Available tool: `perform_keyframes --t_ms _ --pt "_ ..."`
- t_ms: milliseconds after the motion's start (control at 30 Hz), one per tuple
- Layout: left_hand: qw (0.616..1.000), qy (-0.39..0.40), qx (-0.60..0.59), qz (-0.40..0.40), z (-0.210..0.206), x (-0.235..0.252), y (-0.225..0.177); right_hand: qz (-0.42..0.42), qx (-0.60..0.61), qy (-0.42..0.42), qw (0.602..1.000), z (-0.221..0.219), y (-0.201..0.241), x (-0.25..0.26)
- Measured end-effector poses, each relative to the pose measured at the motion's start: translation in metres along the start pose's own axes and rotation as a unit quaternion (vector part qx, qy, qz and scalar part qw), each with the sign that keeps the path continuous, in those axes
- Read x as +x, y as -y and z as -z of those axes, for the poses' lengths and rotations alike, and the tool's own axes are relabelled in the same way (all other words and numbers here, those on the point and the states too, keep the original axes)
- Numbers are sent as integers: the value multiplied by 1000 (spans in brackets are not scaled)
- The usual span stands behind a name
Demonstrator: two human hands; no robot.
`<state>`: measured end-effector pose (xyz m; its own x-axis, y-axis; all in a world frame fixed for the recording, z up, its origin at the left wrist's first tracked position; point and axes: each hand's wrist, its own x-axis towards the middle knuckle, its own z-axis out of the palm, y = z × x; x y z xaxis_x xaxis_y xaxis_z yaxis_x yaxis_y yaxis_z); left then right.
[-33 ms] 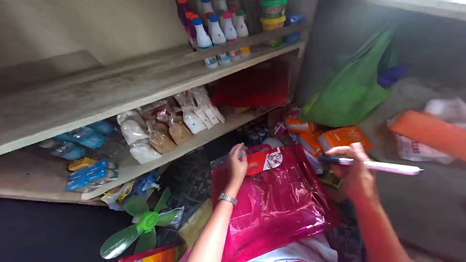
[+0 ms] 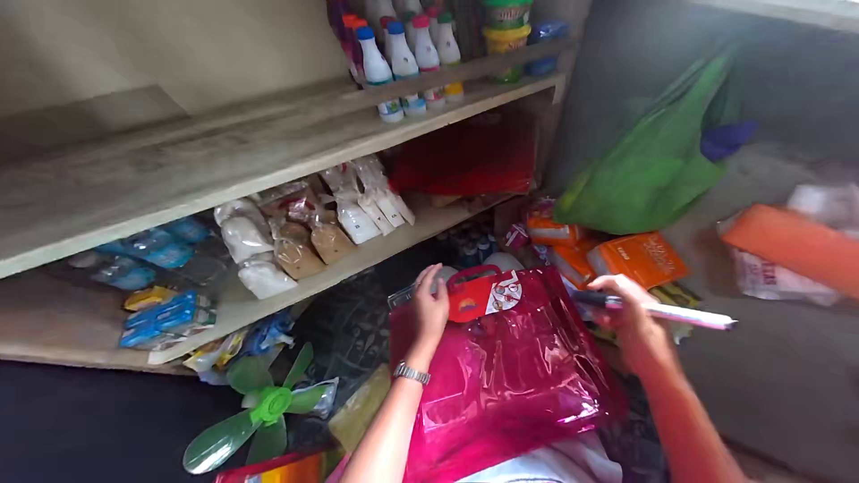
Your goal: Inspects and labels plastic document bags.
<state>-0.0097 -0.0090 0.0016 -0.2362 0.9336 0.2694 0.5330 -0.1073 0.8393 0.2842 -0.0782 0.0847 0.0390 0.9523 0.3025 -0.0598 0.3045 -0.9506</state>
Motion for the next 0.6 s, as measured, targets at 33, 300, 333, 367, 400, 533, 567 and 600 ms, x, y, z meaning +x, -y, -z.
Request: perform_keyframes --t_ms 33,300,333,367,400,533,567,600 --pt "1000 -18 -12 -15 12 -9 -1 -11 -10 40 999 -6 -14 -6" --pt "944 152 63 -286 37 -138 -61 -84 98 173 976 -65 -43 -67" --pt "941 116 83 -307 33 -143 -60 -99 96 159 978 -71 -41 -69" --pt "939 92 95 -316 31 -145 -60 -98 95 159 978 -73 -41 -71" --pt "939 81 103 -319 29 -145 -60 -87 97 165 978 -74 -42 -72" --pt "944 114 87 -298 26 -141 -60 -79 105 171 976 -67 -47 -71" --pt "946 129 74 -287 26 -140 -60 -93 100 165 977 -66 -45 -70" --pt "949 141 62 -275 25 -140 -61 -111 93 156 977 -66 -44 -70"
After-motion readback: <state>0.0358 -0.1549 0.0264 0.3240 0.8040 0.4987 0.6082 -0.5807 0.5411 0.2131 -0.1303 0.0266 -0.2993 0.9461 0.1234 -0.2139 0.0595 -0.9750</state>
